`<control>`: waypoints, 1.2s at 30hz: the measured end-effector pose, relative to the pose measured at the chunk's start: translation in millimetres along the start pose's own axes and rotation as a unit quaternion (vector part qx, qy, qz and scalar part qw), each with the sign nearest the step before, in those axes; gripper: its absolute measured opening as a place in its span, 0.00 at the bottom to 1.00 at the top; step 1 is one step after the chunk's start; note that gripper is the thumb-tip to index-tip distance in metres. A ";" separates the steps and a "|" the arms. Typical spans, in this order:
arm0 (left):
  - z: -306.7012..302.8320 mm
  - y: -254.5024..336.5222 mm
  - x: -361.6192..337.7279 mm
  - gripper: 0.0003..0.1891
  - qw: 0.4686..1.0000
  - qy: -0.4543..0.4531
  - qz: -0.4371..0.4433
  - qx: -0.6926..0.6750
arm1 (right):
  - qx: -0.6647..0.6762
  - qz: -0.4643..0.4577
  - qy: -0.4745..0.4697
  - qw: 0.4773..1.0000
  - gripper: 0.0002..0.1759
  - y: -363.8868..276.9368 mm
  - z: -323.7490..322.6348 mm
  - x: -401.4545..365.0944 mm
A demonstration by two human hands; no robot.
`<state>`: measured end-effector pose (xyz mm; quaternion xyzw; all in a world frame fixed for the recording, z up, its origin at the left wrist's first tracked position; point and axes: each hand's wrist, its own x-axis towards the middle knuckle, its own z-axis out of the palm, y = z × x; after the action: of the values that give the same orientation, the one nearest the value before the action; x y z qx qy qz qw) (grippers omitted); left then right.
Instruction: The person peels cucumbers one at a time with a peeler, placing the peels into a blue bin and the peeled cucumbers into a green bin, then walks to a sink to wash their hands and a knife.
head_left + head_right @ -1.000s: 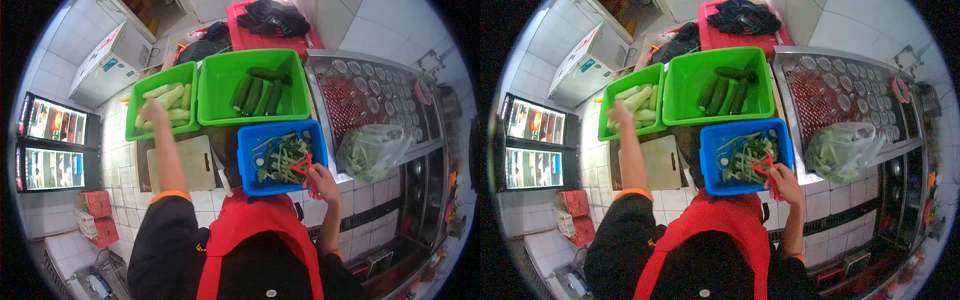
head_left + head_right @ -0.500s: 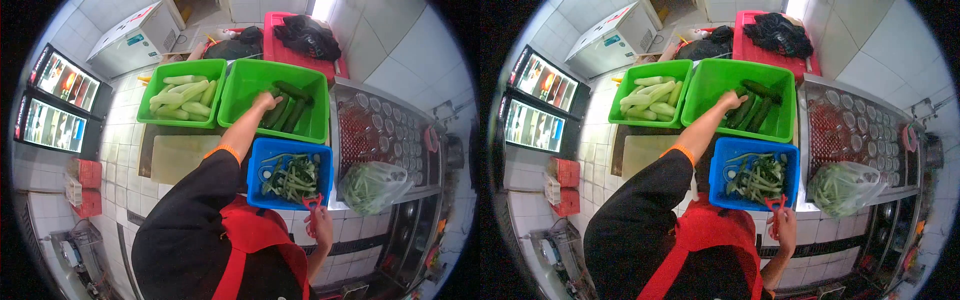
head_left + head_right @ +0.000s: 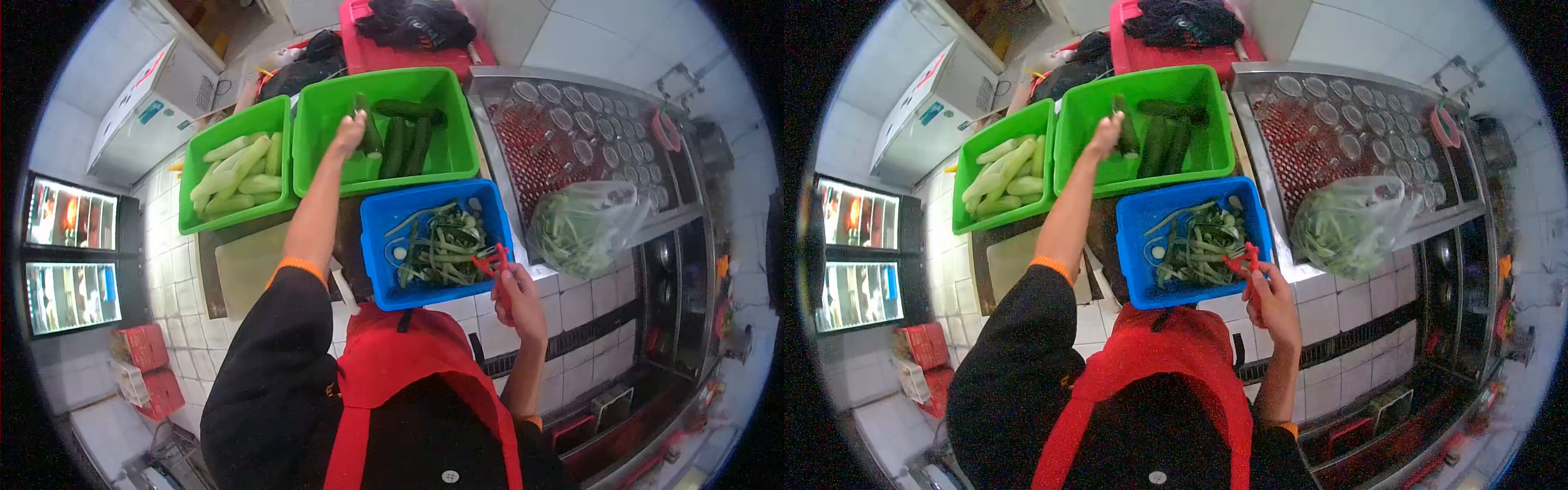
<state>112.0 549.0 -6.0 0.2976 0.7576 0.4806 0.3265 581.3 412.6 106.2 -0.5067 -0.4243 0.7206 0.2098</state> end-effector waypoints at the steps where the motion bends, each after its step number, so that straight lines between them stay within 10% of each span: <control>1: -5.6 13.9 -4.0 0.23 0.985 -0.043 -0.024 -0.164 | 0.005 -0.002 0.003 1.000 0.16 -1.1 0.7 0.7; 6: -11.8 108.6 -108.3 0.32 0.888 -0.233 0.010 -0.395 | -0.073 -0.233 -0.023 0.969 0.15 -34.8 32.3 17.1; 10: 7.1 134.4 -182.6 0.37 0.897 -0.286 0.023 -0.335 | -0.288 -0.527 0.133 0.788 0.13 -100.1 82.9 25.5; 22: -4.8 141.0 -235.1 0.26 0.916 -0.241 0.083 -0.309 | -0.345 -0.573 0.129 0.732 0.09 -160.1 119.0 32.4; 31: 4.7 127.4 -219.2 0.26 0.926 -0.153 0.084 -0.334 | -0.307 -0.522 0.088 0.791 0.08 -116.5 134.9 41.1; 36: 3.3 92.4 -176.1 0.30 0.825 -0.057 -0.007 -0.562 | -0.289 -0.464 -0.002 0.837 0.07 -42.0 131.4 26.4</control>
<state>234.6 449.6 114.9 0.0840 0.3387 0.8030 0.4831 446.1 402.7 142.9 -0.2865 -0.7991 0.3847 0.3623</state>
